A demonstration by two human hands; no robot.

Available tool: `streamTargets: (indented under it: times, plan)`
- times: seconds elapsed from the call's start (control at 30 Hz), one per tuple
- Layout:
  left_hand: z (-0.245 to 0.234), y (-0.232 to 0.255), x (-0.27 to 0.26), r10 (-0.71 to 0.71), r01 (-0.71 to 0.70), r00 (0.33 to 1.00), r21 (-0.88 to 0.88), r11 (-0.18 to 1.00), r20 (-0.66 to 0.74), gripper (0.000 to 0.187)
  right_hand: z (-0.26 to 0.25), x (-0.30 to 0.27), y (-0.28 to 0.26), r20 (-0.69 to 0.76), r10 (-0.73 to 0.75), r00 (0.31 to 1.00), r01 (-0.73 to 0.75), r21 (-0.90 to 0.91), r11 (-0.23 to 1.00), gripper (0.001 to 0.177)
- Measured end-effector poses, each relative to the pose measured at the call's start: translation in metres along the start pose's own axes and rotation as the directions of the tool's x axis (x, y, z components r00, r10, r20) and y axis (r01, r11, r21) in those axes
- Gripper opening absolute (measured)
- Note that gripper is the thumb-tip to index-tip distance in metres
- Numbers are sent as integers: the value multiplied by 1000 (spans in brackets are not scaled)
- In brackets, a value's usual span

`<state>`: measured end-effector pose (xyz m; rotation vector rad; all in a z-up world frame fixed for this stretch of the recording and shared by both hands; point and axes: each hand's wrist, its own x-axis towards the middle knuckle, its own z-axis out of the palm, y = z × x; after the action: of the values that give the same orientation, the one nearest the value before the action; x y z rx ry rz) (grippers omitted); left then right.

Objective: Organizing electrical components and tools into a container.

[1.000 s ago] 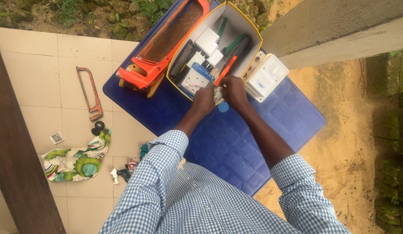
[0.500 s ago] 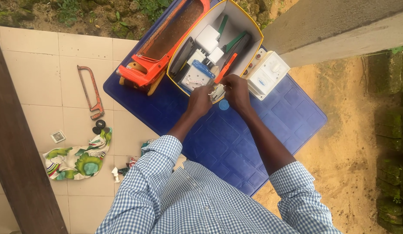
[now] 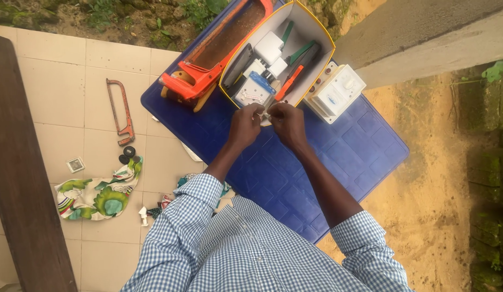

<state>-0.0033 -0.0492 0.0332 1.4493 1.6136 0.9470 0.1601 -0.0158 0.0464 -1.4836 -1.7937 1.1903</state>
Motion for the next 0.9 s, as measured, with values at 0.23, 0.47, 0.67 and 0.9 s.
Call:
streamTargets:
  times: [0.23, 0.47, 0.67, 0.9]
  plan:
    - [-41, 2, -56, -35, 29, 996, -72, 997, -87, 25, 35, -39, -32, 66, -81, 994, 75, 94, 993, 17]
    - [-92, -12, -150, -134, 111, 961, -106, 988, -241, 25, 89, -95, -82, 172, -168, 971, 162, 49, 986, 17]
    - [-126, -20, -253, -159, 119, 912, -129, 985, -378, 23, 136, -172, -114, 282, -234, 931, 222, 74, 972, 19]
    - [-140, -29, -389, -218, 156, 841, -165, 974, -495, 19, 182, -291, -125, 451, -343, 824, 315, 140, 939, 15]
